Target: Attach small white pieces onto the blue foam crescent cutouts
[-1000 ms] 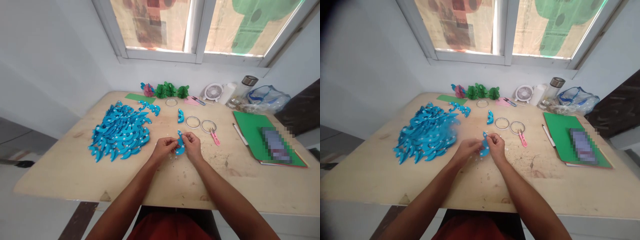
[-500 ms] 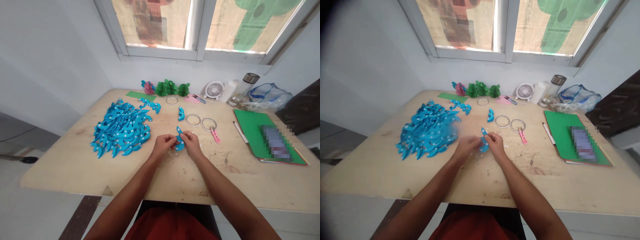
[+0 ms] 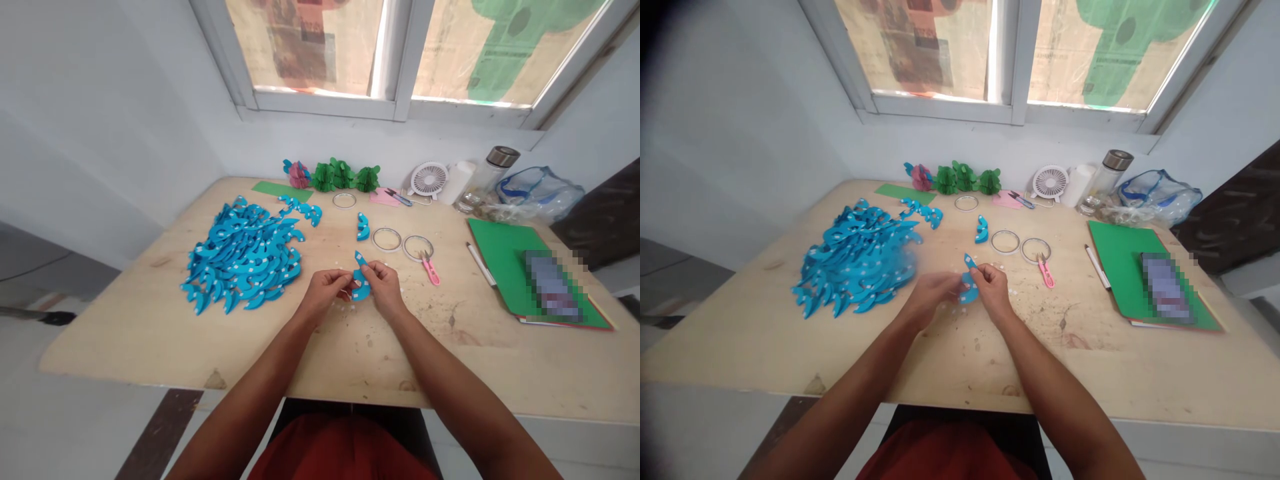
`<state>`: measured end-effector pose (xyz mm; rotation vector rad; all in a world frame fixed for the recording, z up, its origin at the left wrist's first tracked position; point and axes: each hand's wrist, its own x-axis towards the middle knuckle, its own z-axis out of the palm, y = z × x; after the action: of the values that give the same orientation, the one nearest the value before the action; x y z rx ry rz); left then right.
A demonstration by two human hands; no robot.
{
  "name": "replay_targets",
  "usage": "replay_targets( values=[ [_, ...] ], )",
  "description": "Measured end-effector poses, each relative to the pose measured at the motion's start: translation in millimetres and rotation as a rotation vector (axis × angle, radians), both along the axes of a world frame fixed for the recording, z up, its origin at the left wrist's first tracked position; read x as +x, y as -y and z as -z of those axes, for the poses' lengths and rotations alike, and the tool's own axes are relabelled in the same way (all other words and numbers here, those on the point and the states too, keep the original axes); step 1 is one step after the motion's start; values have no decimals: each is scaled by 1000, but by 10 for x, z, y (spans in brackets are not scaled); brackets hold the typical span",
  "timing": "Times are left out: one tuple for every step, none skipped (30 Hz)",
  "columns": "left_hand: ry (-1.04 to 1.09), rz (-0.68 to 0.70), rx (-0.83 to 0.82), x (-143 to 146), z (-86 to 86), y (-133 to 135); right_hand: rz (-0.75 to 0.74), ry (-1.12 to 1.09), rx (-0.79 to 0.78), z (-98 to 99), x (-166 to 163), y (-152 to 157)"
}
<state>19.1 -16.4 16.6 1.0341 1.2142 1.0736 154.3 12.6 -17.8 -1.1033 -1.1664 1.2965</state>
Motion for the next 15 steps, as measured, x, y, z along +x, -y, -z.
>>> replay_targets(
  values=[
    [2, 6, 1, 1, -3, 1, 1, 3, 2, -5, 0, 2],
    [4, 12, 3, 2, -8, 2, 2, 6, 3, -9, -1, 4],
    [5, 14, 3, 3, -13, 3, 5, 7, 4, -12, -2, 5],
    [7, 13, 2, 5, -19, 4, 8, 5, 6, -14, -4, 7],
    [9, 10, 0, 7, -26, 6, 10, 2, 7, -14, -6, 8],
    [9, 8, -2, 9, -33, 8, 12, -2, 10, -14, -7, 8],
    [9, 6, -4, 10, -40, 10, 14, -4, 14, -13, -9, 9],
    [6, 7, -5, 12, -46, 13, 16, -5, 17, -12, -10, 9],
    [2, 8, -4, 13, -52, 15, 15, -5, 19, -12, -11, 10],
    [-2, 11, -2, 14, -56, 16, 15, -3, 22, -12, -12, 10],
    [-3, 12, -1, 15, -59, 18, 16, -1, 24, -14, -12, 11],
    [-2, 14, -1, 16, -60, 19, 17, 1, 25, -17, -12, 12],
    [2, 14, -4, 17, -60, 19, 17, 2, 25, -21, -12, 13],
    [5, 14, -7, 18, -59, 19, 17, 2, 24, -26, -12, 15],
    [7, 13, -11, 19, -58, 19, 18, 2, 23, -32, -12, 17]
  ],
)
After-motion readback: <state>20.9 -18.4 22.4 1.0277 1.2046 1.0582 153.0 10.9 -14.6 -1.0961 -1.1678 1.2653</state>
